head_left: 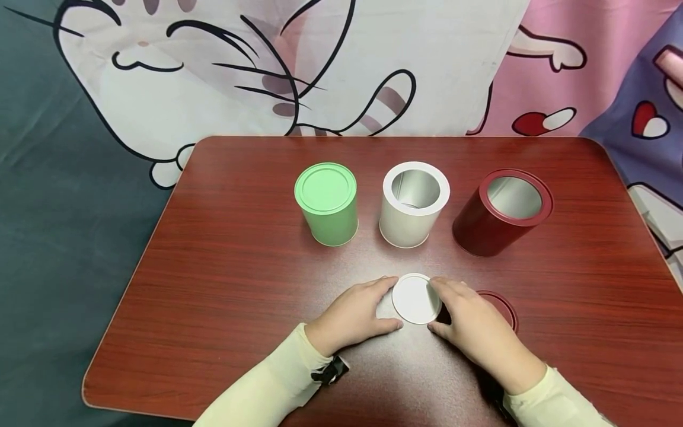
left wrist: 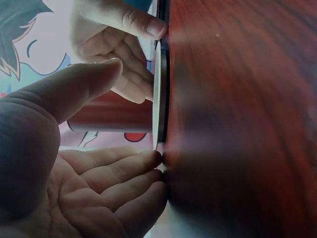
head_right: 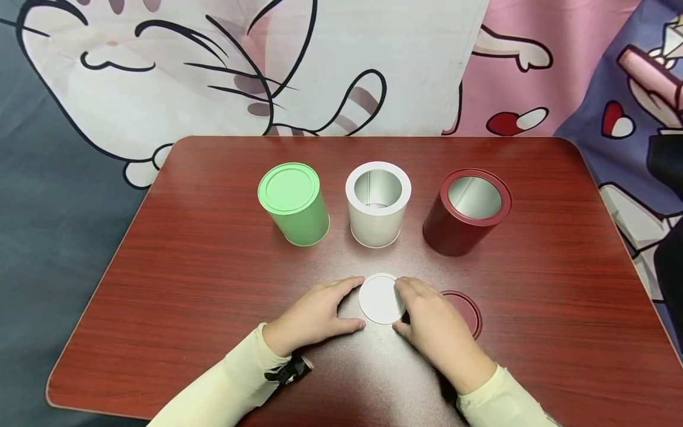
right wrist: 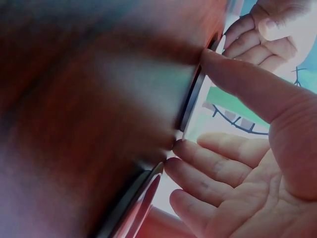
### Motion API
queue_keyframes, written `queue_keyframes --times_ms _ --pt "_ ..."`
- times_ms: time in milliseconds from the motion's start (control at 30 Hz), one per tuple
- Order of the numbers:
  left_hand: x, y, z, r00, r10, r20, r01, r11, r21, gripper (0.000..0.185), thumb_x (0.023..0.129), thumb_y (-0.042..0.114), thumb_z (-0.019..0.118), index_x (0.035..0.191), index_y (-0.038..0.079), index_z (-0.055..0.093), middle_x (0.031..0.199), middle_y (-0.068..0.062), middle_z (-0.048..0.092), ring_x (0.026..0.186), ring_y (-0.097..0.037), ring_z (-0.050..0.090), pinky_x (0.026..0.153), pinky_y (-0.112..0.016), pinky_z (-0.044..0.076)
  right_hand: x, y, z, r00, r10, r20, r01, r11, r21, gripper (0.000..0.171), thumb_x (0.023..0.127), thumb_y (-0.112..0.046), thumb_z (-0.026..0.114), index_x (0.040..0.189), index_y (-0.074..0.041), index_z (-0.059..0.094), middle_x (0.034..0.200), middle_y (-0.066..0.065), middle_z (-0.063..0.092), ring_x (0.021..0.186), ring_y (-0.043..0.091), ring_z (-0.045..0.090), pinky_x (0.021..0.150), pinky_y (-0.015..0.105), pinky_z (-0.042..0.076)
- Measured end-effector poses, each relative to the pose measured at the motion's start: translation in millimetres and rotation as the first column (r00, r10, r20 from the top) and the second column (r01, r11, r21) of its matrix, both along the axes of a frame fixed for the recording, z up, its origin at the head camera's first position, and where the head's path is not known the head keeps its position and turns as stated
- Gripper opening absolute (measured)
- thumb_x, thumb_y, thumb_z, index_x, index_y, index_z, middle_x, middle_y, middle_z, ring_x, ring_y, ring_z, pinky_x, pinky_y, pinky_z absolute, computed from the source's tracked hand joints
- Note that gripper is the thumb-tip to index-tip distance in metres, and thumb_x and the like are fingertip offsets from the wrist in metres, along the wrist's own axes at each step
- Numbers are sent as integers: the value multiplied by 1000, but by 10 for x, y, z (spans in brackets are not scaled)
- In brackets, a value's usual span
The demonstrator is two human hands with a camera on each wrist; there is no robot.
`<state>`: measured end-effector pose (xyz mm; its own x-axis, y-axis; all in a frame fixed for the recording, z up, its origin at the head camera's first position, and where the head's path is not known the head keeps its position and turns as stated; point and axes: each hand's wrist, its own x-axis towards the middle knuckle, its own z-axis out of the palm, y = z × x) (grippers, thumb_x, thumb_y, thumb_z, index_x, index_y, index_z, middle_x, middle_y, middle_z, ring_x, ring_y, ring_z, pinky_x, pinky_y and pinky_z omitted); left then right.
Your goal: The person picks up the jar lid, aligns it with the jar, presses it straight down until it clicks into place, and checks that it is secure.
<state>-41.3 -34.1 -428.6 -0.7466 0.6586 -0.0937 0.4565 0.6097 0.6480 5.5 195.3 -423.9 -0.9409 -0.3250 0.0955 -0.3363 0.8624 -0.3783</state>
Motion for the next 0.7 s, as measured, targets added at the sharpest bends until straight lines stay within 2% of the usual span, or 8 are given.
queue_keyframes --times_ms 133,300,700 --pt "6 0 0 1000 -5 -20 5 1000 -10 73 84 31 80 144 4 51 140 -12 60 131 -22 55 110 -33 43 10 -26 8 1000 9 -15 -9 1000 -1 65 65 -12 92 121 5 64 120 19 67 113 37 64 101 54 48" --pt "8 -6 -3 1000 -7 -15 7 1000 -4 73 84 31 80 144 5 51 138 -8 61 124 -18 60 105 -31 47 11 -45 -7 999 28 -42 -28 1000 -3 63 66 -11 92 119 6 65 118 20 68 111 36 66 102 54 48" --pt "-14 -32 -24 999 32 -26 -32 999 29 71 83 31 82 143 8 52 136 -5 63 123 -17 61 104 -31 48 -12 -59 4 994 41 -104 -45 998 -39 60 68 -13 92 118 6 66 117 20 69 110 36 67 100 53 50"
